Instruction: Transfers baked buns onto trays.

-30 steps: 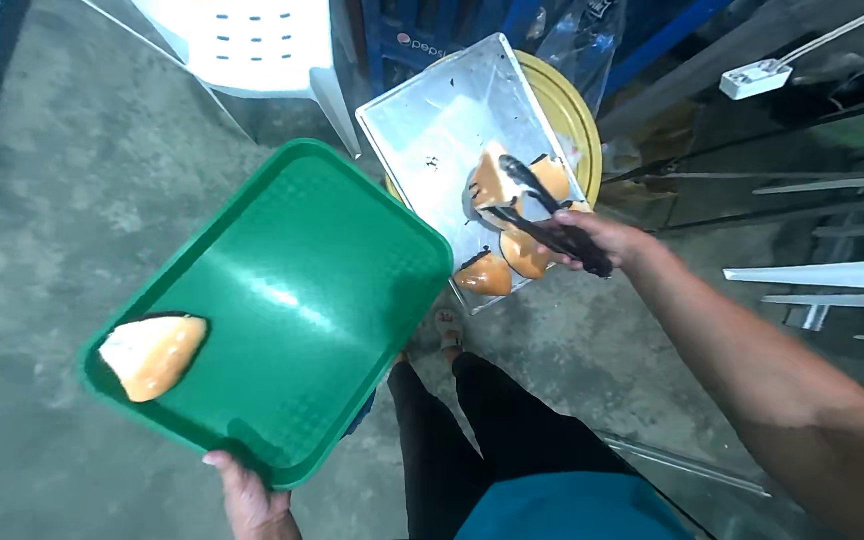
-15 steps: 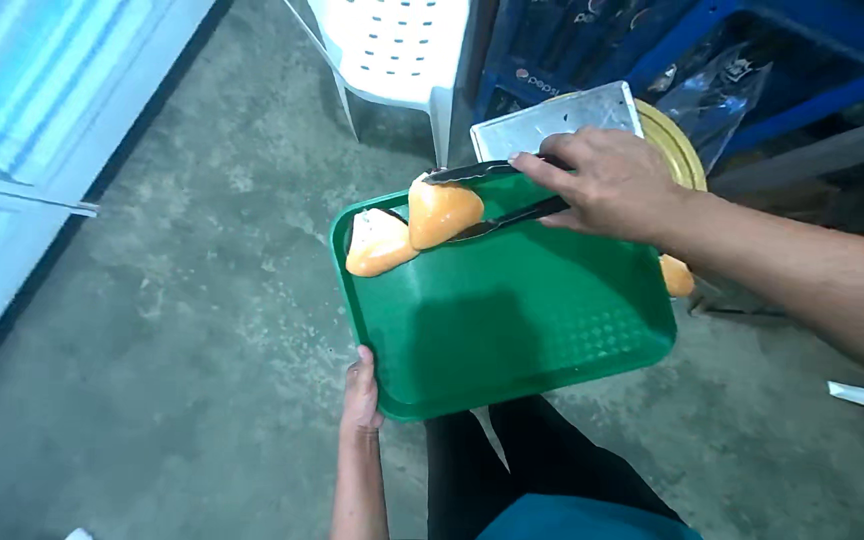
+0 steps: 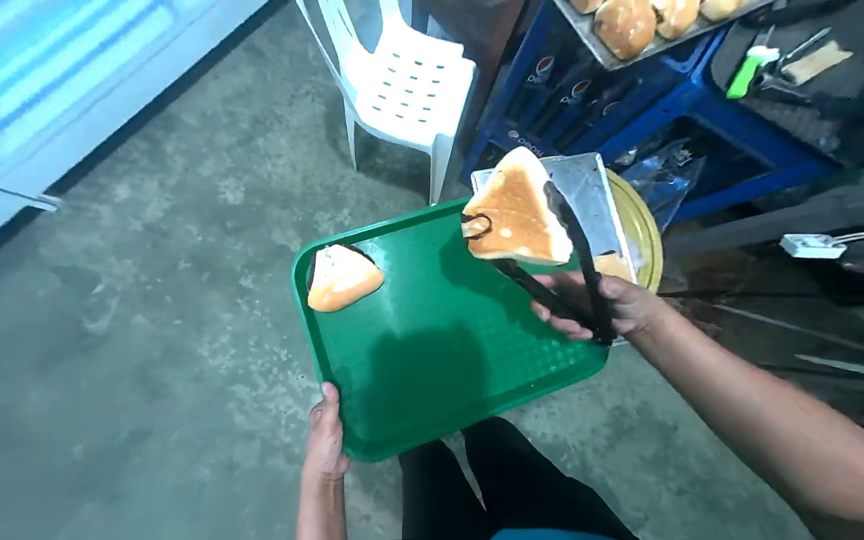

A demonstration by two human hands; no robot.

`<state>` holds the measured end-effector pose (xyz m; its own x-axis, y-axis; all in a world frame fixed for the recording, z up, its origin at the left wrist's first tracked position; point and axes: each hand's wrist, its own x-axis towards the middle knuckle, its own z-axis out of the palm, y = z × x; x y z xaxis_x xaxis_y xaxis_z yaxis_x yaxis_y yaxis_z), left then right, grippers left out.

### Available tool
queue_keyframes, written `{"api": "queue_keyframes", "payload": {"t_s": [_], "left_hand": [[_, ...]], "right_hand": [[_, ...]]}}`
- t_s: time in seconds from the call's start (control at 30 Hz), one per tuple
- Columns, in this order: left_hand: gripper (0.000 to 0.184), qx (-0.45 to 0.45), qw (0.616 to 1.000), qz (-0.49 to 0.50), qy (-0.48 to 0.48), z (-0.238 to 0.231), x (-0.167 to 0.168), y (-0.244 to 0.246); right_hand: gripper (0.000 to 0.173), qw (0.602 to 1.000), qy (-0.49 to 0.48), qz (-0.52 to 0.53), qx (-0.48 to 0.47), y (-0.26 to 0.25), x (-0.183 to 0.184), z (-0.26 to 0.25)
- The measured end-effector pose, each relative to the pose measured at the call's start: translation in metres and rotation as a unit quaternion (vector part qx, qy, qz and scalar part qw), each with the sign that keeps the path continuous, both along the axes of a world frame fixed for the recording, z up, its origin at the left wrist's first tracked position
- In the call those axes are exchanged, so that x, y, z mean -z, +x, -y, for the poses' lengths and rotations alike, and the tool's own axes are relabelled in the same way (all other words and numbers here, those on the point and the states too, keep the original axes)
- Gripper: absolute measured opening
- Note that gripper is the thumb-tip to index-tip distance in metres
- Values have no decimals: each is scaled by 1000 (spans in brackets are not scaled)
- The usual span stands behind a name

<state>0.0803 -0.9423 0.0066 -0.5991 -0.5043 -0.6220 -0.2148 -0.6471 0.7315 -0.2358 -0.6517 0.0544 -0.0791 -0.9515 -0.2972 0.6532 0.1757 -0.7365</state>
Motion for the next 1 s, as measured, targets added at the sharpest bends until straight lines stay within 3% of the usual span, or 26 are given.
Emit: {"api": "queue_keyframes", "payload": {"t_s": [0.27, 0.33, 0.37, 0.4, 0.47, 0.53, 0.6, 0.67, 0.77, 0.9, 1.0], "left_hand": [[55, 9, 1000, -13, 9, 7, 1, 12], [53, 17, 1000, -10, -1, 7, 2, 14], [52, 21, 1000, -2, -9, 7, 2, 15], [51, 28, 999, 12, -18, 8, 1, 15], [49, 33, 999, 23, -12, 10, -2, 17], [50, 38, 999, 12, -2, 12, -4, 19], [51, 41, 999, -4, -1, 12, -4, 20], [51, 45, 999, -11, -1, 11, -5, 20], [50, 45, 999, -13, 1, 8, -2, 22], [49, 42, 999, -3, -2, 7, 2, 26], [49, 44, 999, 3, -1, 5, -2, 25]], "right_hand": [[68, 997, -68, 9, -23, 5, 0, -7], [61, 998, -22, -62, -8, 3, -7, -10], [54, 989, 20, -146, 22, 3, -16, -8], [49, 961, 82, -258, 60, 4, -29, -3], [68, 844, 198, -493, 74, 4, -53, 19], [78, 682, 182, -708, 28, -2, -53, 39], [75, 535, 121, -836, -11, -8, -50, 57], [77, 464, 100, -880, -34, -5, -50, 75], [88, 439, 123, -888, -57, 1, -52, 89], [101, 488, 171, -851, -87, 7, -74, 89], [92, 510, 167, -839, -94, 11, -90, 93]]}}
